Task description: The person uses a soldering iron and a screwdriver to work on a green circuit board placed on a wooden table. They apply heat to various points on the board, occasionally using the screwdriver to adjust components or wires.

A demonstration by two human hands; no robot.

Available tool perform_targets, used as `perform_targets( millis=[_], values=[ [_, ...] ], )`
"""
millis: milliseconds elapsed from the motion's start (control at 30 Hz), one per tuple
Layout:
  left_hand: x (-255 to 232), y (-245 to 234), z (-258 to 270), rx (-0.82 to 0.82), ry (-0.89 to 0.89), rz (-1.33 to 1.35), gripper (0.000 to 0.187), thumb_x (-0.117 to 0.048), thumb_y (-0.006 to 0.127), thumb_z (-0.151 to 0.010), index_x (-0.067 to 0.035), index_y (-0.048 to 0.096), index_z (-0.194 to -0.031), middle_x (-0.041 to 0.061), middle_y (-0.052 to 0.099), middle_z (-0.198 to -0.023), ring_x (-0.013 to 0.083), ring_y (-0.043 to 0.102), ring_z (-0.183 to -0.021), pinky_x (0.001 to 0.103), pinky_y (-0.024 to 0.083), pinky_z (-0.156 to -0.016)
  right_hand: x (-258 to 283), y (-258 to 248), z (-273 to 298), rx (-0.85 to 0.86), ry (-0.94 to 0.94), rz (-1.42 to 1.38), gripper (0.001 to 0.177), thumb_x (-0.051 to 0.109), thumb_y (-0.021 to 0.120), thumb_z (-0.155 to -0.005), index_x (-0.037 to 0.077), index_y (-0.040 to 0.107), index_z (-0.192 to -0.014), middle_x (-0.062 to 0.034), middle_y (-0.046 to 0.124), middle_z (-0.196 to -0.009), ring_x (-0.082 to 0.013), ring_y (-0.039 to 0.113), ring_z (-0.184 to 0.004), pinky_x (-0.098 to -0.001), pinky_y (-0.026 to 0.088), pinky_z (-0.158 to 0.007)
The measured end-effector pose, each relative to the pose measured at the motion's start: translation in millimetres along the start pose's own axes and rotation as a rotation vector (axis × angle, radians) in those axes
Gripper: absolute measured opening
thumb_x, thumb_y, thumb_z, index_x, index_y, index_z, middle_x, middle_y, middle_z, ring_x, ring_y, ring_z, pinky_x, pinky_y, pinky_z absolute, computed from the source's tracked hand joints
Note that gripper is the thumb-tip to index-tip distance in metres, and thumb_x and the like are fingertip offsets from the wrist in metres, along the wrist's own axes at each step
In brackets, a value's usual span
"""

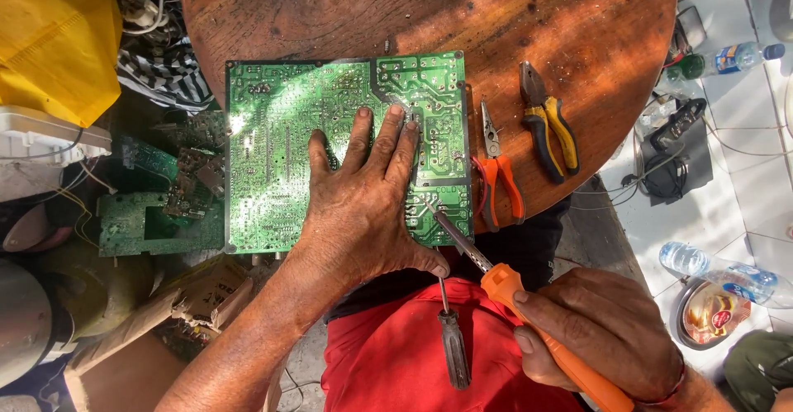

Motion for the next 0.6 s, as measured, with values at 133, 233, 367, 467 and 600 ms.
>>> perform_targets(
  millis=[133,233,367,467,600],
  values=[
    [-1,1,1,-0.021,-0.018,-0.01,0.183,-0.118,0.078,-0.023,-0.006,0.031,-0.159,0.011,0.03,-0.168,0.0394,0.027,-0.153,0.077,0.022,-0.107,3,-4,-6,0.019,0.004,0.031,0.024,0.013,0.069,-0.087,-0.002,0.067,-0.106,-0.0116,0.071,-0.082,-0.0209,0.067,-0.063,-0.0346,0.054,-0.058],
    [-1,-1,1,-0.061,0.003,0.002,0.182,-0.117,0.079,-0.022,-0.005,0.033,-0.158,0.012,0.033,-0.168,0.0404,0.031,-0.153,0.077,0.026,-0.105,6,-5,-6,0.067,0.007,0.038,0.03,0.014,0.075,-0.087,-0.002,0.066,-0.111,-0.0105,0.071,-0.086,-0.0222,0.065,-0.064,-0.0345,0.055,-0.06],
    [0,1,0,-0.029,-0.003,-0.015,0.181,-0.118,0.077,-0.025,-0.006,0.031,-0.159,0.012,0.029,-0.169,0.0402,0.029,-0.152,0.077,0.025,-0.105,4,-4,-3,0.095,-0.026,0.057,0.032,0.015,0.077,-0.088,-0.001,0.066,-0.113,-0.0106,0.07,-0.088,-0.0221,0.065,-0.065,-0.0346,0.055,-0.061],
    [0,-1,0,-0.056,0.006,-0.022,0.179,-0.119,0.074,-0.026,-0.005,0.034,-0.158,0.013,0.033,-0.168,0.0399,0.032,-0.152,0.075,0.026,-0.106,3,1,3,0.108,-0.053,0.09,0.034,0.017,0.078,-0.088,-0.001,0.066,-0.113,-0.0105,0.068,-0.086,-0.023,0.064,-0.065,-0.0365,0.056,-0.063],
    [0,-2,1,-0.089,0.02,-0.009,0.176,-0.117,0.074,-0.028,-0.004,0.036,-0.157,0.014,0.037,-0.166,0.041,0.036,-0.15,0.076,0.027,-0.105,1,11,10,0.054,-0.105,0.151,0.03,0.019,0.075,-0.09,0.001,0.067,-0.112,-0.0084,0.069,-0.086,-0.0212,0.066,-0.066,-0.036,0.056,-0.062]
  ],
)
Point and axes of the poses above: each hand's wrist, its own z-axis away from the middle knuckle, its own y-axis out of the palm, x = y × z, the point moved 2 cm from there along -z, towards the middle knuckle
